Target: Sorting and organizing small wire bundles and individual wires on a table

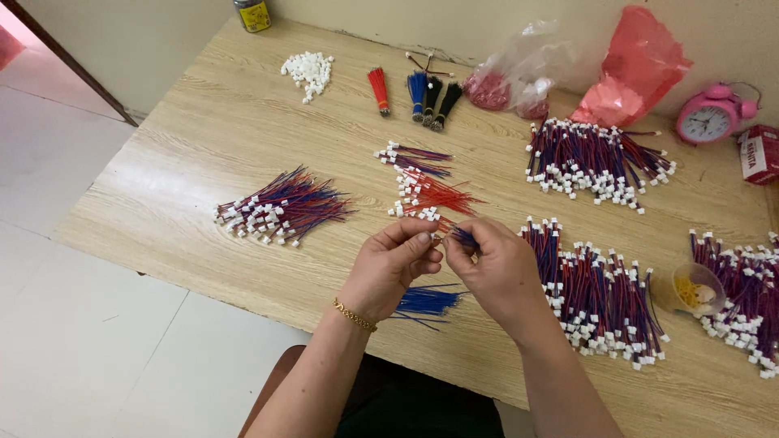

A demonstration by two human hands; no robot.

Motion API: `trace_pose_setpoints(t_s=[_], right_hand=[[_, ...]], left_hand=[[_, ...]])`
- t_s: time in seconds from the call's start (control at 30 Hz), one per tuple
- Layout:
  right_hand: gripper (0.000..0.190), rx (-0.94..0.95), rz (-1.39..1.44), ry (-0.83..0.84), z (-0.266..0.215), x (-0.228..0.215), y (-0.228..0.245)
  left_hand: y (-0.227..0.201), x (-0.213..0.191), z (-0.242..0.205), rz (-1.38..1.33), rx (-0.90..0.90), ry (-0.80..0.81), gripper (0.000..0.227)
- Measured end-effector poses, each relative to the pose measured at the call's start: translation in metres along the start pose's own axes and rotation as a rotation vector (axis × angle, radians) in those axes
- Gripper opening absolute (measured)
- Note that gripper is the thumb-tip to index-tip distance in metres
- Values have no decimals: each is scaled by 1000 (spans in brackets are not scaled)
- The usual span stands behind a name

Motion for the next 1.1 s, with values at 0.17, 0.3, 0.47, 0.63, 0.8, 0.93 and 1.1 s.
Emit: trace_pose_setpoints(t_s=[0.17, 0.3, 0.47, 0.63, 0.8, 0.93, 1.1], right_hand=[[6, -23, -40, -22, -1, 6, -9], [8, -57, -83, 4, 0, 11, -8], [10, -21, -33, 91, 1, 22, -11], [23, 126, 138, 174, -1, 29, -27], [29, 362, 27, 4, 1, -8, -82], [30, 383, 82, -38, -1, -3, -95], [16, 203, 133, 1, 6, 18, -93]], left_hand=[[3, -4, 2, 62, 29, -9, 20], [10, -10, 7, 114, 49, -15, 20], [10, -18, 2, 157, 63, -63, 18], [-29, -51, 13, 383, 148, -130, 19], [-139, -115, 1, 1048, 683, -516, 8], [-155, -155, 1, 1459, 777, -696, 8], [-94, -100, 36, 1800, 970, -385, 8]])
Point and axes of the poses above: each hand's wrist, its own z-axis towards the middle knuckle, its own x-axis out of the palm, y = z × x, the point moved 8 cm from there along z, towards the middle knuckle, and after that the axes turned 3 degrees about x, right-handed, at the moved point
